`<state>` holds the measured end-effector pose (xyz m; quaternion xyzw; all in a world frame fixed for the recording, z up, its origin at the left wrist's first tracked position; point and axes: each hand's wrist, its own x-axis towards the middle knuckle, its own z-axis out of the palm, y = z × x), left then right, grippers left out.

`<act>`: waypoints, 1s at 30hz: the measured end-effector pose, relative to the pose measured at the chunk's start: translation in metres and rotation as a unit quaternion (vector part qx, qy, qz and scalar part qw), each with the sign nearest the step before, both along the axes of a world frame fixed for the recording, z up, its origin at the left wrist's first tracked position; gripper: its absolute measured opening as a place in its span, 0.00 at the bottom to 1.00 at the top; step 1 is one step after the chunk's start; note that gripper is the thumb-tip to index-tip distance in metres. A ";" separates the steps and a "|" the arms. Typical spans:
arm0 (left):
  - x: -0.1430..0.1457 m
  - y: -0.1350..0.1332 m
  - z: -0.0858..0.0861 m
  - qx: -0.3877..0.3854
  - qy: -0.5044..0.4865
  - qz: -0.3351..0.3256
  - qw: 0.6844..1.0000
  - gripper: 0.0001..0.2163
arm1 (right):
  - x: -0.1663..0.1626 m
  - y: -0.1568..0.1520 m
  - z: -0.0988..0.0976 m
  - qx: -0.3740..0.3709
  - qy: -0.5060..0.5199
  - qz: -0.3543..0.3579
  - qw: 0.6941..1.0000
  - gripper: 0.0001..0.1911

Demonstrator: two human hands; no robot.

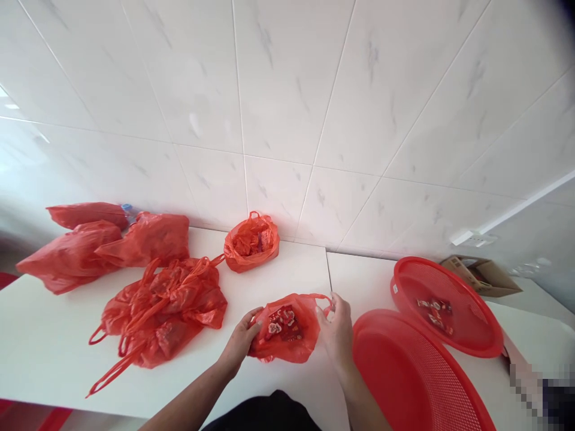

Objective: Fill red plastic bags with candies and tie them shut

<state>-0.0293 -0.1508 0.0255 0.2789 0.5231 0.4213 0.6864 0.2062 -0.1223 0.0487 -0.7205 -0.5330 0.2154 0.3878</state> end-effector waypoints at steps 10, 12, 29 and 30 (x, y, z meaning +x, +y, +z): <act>-0.023 0.018 0.009 0.154 0.224 -0.070 0.960 0.38 | 0.017 0.029 -0.019 -0.133 0.126 0.104 0.978 0.18; -0.029 0.026 0.017 0.197 0.261 -0.055 0.943 0.39 | 0.018 0.033 -0.004 -0.116 0.143 0.119 0.976 0.17; -0.040 0.024 0.095 0.264 0.389 0.006 0.883 0.24 | 0.011 0.008 0.042 0.005 0.446 0.090 0.891 0.16; -0.035 0.023 0.101 0.258 0.372 0.012 0.892 0.23 | 0.007 0.008 0.043 0.011 0.472 0.089 0.877 0.16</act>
